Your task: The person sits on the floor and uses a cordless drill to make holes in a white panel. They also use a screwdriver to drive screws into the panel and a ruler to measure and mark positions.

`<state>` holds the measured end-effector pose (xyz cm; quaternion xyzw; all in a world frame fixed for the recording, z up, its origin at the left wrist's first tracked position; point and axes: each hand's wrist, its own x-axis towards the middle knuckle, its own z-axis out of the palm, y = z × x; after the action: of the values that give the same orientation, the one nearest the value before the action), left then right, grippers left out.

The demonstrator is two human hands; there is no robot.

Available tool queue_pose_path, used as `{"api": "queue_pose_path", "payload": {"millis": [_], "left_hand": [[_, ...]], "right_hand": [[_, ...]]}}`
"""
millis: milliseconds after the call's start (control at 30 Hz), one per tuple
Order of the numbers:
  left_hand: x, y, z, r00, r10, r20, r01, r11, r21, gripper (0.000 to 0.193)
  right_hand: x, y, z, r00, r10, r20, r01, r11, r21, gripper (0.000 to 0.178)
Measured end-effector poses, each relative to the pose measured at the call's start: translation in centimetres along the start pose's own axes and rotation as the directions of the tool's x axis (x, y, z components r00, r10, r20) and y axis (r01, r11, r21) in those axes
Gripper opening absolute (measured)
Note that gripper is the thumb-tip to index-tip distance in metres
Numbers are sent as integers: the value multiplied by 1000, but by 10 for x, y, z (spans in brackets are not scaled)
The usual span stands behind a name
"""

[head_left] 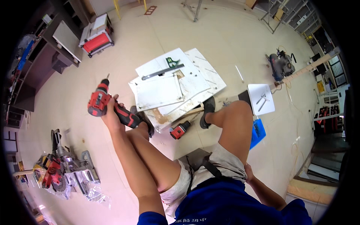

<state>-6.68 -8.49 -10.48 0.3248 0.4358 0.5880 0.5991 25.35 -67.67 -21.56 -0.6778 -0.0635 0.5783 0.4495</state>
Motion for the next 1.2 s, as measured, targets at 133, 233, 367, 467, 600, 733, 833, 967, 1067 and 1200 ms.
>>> {"api": "queue_pose_path", "payload": {"millis": [133,233,367,467,600,733,833,967,1067,1200], "left_hand": [[-4,-6,-22,999,-41,-19,37,982,-185,30],[-4,-12,-35,985,-170,-40,140,906,-399,28],[-10,-15,-47,955,-294,-35,251,866,-432,32],[-38,-20,-42,921,-368,132,389,832,-395,36],[-134,-45,0,971,39,238,-108,952,285,28],[-236,-65,64,876,-190,443,-98,829,551,50],[-262,-49,90,724,-44,688,-336,849,407,82],[-279,-20,107,369,65,927,-609,771,188,86],[-271,-14,110,57,167,984,-803,593,-54,73],[-106,-20,65,686,-106,719,-526,611,592,39]], "right_hand": [[14,-50,33,964,-268,3,254,917,307,65],[28,-123,51,954,-156,-255,205,962,178,63],[46,-212,49,642,-759,-108,690,633,-350,55],[52,-246,67,629,-761,159,770,638,11,58],[66,-232,145,649,-610,454,705,706,-59,84],[67,-177,203,634,-557,537,624,778,71,108],[63,-163,192,587,-624,516,603,762,236,86],[42,-172,171,804,-583,117,483,756,442,77],[30,-193,158,759,-651,5,544,639,544,69],[38,-217,123,746,-656,-119,605,592,532,60]]}}
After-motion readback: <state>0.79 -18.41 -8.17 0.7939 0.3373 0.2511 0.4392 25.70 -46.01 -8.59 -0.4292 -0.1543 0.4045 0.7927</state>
